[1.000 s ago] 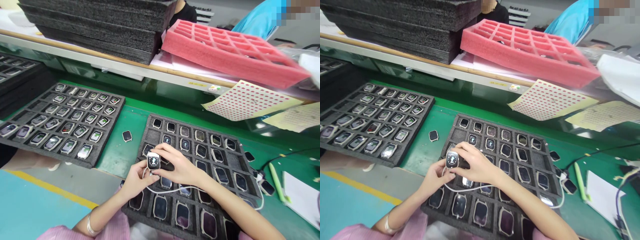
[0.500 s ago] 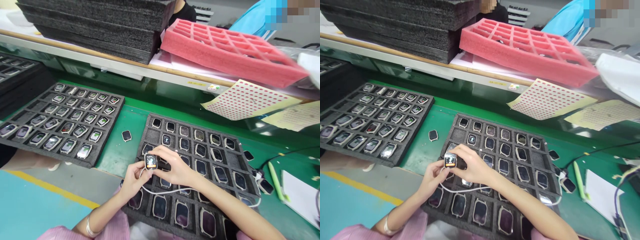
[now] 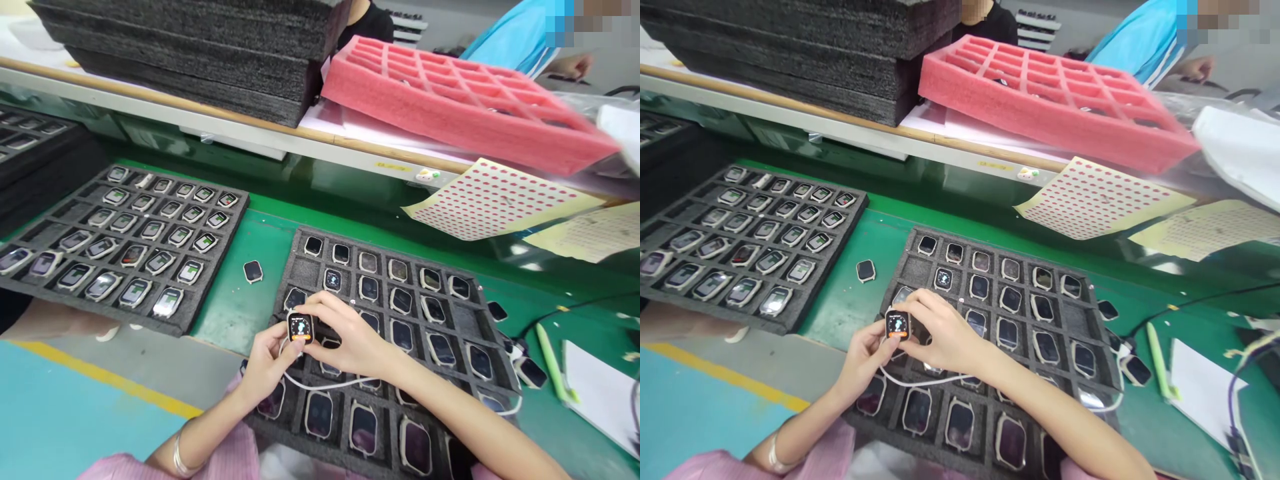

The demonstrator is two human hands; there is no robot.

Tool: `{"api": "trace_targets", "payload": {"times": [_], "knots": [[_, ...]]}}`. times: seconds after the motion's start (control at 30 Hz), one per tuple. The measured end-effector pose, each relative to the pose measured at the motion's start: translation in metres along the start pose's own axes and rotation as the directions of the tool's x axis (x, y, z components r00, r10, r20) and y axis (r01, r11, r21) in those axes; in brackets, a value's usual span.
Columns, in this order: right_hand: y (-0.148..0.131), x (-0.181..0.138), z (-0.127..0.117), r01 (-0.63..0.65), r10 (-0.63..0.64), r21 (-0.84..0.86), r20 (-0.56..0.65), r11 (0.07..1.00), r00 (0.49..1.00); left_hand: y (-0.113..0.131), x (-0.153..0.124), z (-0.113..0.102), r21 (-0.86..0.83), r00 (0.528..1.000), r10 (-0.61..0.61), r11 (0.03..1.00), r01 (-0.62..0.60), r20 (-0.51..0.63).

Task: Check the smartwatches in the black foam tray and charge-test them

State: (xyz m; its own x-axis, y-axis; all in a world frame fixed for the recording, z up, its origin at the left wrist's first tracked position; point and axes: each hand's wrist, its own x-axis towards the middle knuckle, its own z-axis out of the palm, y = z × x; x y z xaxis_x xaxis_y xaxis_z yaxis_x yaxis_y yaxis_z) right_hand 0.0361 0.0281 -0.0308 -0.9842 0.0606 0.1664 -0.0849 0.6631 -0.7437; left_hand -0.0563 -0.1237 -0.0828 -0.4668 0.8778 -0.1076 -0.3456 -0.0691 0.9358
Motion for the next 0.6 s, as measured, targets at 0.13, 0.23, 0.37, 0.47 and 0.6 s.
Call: {"api": "trace_targets", "payload": {"times": [0.13,0.23,0.37,0.47,0.6], "knots": [[0.0010,-0.0003,-0.0008,0.030,-0.030,0.020,0.009,0.999,0.999,-0.0010,-0.0004,-0.0014,0.014,1.000,0.012,1.000,-0.012,0.022],[0.0025,0.0004,-0.0015,0.043,-0.044,0.059,0.016,0.997,0.999,-0.0032,-0.0002,-0.0026,0.033,0.999,0.022,0.999,-0.023,0.026],[0.0032,0.0013,-0.0022,0.053,-0.055,0.088,0.017,0.995,0.998,-0.0053,-0.0007,-0.0034,0.058,0.999,0.029,0.998,-0.031,0.024],[0.0032,0.0014,-0.0021,0.068,-0.070,0.109,0.010,0.992,0.998,-0.0058,-0.0021,-0.0039,0.063,0.999,0.038,0.997,-0.040,0.028],[0.0038,0.0010,-0.0020,0.084,-0.085,0.123,0.007,0.989,0.996,-0.0066,-0.0035,-0.0052,0.072,0.999,0.029,0.997,-0.031,0.028]]}}
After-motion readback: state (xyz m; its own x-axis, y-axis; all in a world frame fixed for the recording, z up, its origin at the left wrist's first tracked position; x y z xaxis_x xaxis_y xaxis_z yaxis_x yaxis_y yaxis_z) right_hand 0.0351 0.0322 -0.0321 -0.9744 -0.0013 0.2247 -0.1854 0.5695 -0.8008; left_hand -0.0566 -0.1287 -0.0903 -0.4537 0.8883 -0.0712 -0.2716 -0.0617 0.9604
